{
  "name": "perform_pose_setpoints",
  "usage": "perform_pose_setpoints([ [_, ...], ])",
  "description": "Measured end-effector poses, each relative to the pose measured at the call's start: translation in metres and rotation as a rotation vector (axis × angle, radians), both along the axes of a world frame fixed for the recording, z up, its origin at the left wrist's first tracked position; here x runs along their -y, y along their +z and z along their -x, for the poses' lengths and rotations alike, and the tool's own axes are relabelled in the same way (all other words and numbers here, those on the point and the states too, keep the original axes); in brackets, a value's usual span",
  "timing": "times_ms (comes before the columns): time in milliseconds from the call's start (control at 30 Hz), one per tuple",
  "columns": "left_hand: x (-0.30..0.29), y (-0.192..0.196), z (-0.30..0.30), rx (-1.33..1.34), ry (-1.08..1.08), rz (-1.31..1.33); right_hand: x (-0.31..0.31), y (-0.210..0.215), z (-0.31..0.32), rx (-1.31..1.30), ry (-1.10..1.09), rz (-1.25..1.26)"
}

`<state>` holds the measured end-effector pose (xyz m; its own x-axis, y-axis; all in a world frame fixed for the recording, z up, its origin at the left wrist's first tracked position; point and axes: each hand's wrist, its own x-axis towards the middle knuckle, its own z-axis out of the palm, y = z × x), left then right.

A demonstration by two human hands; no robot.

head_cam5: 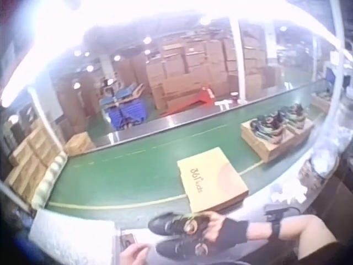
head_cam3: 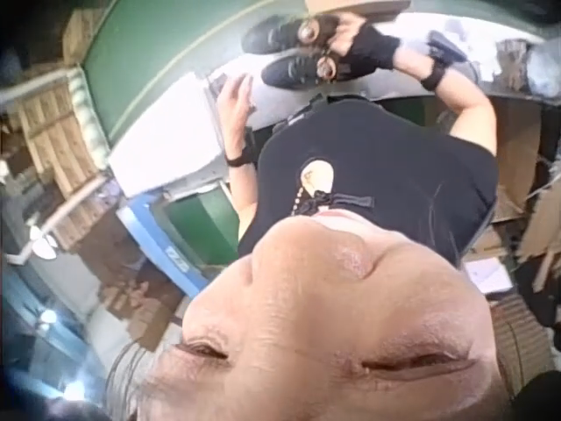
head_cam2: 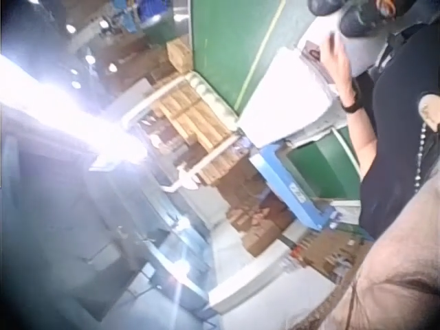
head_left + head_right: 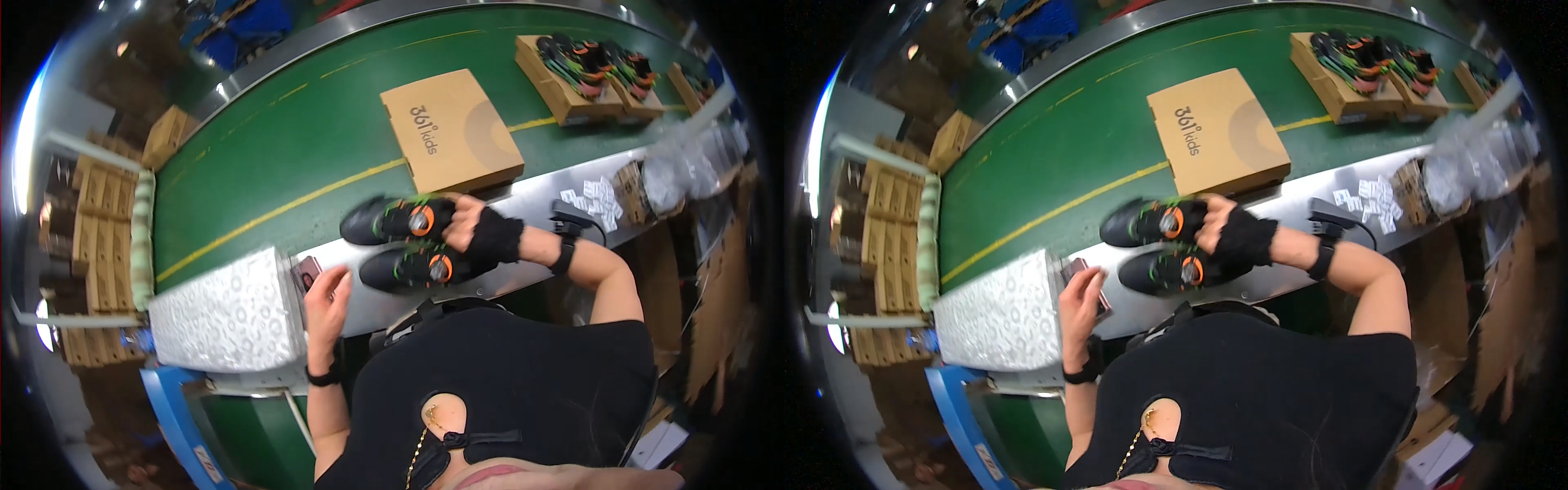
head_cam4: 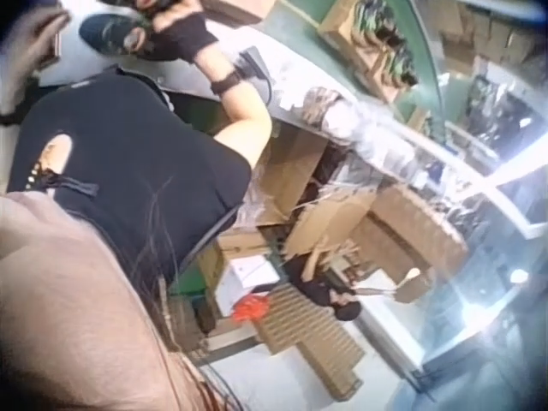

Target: The recorder is placing pairs of shoes into shoe boxes with tissue paper and moving the boxes onto a conveyor belt.

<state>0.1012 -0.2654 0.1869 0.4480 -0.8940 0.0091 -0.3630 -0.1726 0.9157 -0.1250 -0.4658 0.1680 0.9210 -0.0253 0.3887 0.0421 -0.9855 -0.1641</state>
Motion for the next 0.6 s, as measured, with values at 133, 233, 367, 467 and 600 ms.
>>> perform_pose_setpoints([
  [133, 0.078, -0.019, 0.035, 0.458, -0.249, 0.166, -0.020, -0.081, -0.019, -0.045, 0.120, 0.119],
  [233, 0.098, -0.067, 0.043, 0.520, -0.335, 0.089, -0.006, -0.079, -0.026, -0.087, 0.067, -0.015],
  [367, 0.103, -0.049, 0.052, 0.244, -0.442, -0.282, 0.035, -0.060, -0.025, -0.276, -0.385, -0.389],
  [467, 0.110, -0.034, 0.050, 0.325, -0.579, -0.427, 0.062, -0.113, -0.012, -0.064, -0.748, 0.186],
  [600, 0.119, -0.060, 0.033, 0.346, -0.359, -0.175, 0.073, -0.121, -0.014, 0.076, -0.690, 0.031],
])
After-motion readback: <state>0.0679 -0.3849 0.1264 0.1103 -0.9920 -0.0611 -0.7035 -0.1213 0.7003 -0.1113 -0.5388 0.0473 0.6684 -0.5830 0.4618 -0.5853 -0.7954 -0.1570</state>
